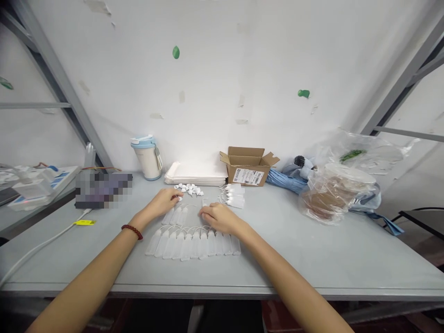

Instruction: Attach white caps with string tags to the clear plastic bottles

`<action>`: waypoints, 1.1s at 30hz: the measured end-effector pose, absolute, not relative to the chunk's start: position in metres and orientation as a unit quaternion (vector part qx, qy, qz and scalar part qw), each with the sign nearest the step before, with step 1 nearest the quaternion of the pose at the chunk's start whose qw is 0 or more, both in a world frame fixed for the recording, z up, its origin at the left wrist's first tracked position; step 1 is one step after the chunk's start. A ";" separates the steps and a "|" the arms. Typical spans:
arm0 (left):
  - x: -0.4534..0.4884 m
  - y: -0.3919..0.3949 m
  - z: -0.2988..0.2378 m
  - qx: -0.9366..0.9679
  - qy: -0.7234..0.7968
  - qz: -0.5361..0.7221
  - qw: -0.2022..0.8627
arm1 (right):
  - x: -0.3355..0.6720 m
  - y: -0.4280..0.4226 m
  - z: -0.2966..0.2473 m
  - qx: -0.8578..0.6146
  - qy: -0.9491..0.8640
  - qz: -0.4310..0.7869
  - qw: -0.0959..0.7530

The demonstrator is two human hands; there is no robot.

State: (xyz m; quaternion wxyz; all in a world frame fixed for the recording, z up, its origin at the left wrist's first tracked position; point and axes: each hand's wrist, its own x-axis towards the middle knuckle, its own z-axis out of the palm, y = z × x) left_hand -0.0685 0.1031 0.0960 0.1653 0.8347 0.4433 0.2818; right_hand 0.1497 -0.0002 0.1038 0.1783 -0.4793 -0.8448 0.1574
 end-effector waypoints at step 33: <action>-0.033 0.058 0.121 0.704 0.321 0.349 0.528 | 0.149 -0.011 0.120 -0.446 -0.727 0.322 0.410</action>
